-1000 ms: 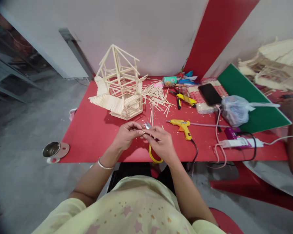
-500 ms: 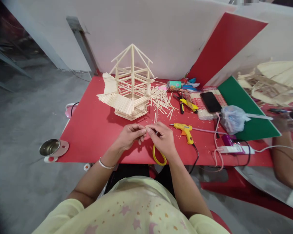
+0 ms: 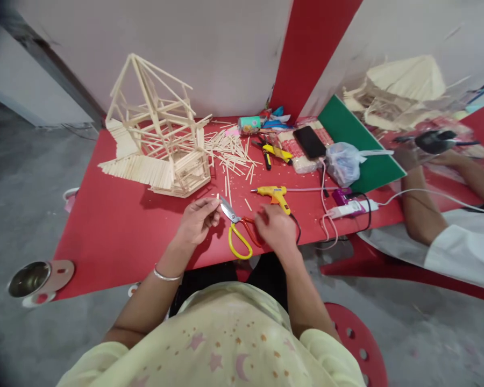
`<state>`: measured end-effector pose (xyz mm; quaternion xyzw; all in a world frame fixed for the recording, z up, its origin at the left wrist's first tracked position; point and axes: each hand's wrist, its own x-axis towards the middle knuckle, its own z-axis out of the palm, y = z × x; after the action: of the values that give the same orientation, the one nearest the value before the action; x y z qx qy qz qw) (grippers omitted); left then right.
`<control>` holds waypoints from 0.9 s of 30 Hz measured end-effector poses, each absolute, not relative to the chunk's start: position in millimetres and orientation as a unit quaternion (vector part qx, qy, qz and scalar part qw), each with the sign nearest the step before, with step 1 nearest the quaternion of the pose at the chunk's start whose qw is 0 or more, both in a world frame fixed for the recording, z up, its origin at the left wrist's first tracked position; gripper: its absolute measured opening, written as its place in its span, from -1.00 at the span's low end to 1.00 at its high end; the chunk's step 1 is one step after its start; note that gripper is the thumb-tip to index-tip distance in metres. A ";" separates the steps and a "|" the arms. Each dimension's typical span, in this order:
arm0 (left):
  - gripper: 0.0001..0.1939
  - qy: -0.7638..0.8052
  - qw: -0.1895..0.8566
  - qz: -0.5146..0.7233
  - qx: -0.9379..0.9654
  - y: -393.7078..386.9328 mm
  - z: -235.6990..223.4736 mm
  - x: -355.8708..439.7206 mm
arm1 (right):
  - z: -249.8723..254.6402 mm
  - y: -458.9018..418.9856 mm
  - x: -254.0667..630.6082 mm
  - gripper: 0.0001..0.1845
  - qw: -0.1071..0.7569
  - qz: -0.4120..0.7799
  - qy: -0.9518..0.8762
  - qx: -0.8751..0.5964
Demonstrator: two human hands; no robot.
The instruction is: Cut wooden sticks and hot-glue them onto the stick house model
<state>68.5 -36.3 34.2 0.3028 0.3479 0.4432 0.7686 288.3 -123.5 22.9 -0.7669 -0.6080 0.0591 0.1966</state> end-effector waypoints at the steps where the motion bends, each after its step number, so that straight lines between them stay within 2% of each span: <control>1: -0.64 0.352 0.761 0.450 0.307 -36.1 34.0 71.1 | 26.9 -127.2 274.5 -0.52 0.168 0.074 -0.641 -0.745; 5: -0.65 0.364 0.743 0.462 0.320 -35.6 33.1 75.2 | 38.5 -140.0 232.4 -0.31 0.042 0.074 -0.695 -0.714; 9: -0.67 0.380 0.736 0.460 0.319 -35.7 31.9 72.7 | 38.0 -141.1 225.5 -0.31 -0.021 0.088 -0.685 -0.722; 12: -0.67 0.395 0.723 0.468 0.320 -36.7 30.3 70.3 | 35.3 -138.5 235.3 -0.31 -0.034 0.107 -0.667 -0.737; 16: -0.66 0.409 0.695 0.492 0.328 -39.7 24.6 69.4 | 31.2 -142.0 252.6 -0.32 0.033 0.165 -0.630 -0.758; 20: -0.69 0.428 0.665 0.506 0.346 -44.3 17.6 74.1 | 27.2 -147.5 254.1 -0.26 0.215 0.197 -0.631 -0.719; 22: -0.71 0.428 0.650 0.513 0.362 -46.9 16.4 77.8 | 28.7 -146.0 246.4 -0.19 0.270 0.178 -0.639 -0.698; 24: -0.72 0.421 0.634 0.523 0.384 -49.5 16.9 80.7 | 33.1 -141.3 236.4 -0.20 0.281 0.154 -0.641 -0.697; 27: -0.72 0.417 0.611 0.526 0.420 -52.7 18.3 81.1 | 42.2 -132.4 223.3 -0.28 0.238 0.149 -0.644 -0.712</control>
<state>81.1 -52.7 18.3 0.4204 0.4174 0.5255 0.6106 223.3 -132.4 42.2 -0.7117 -0.6440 0.1487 0.2380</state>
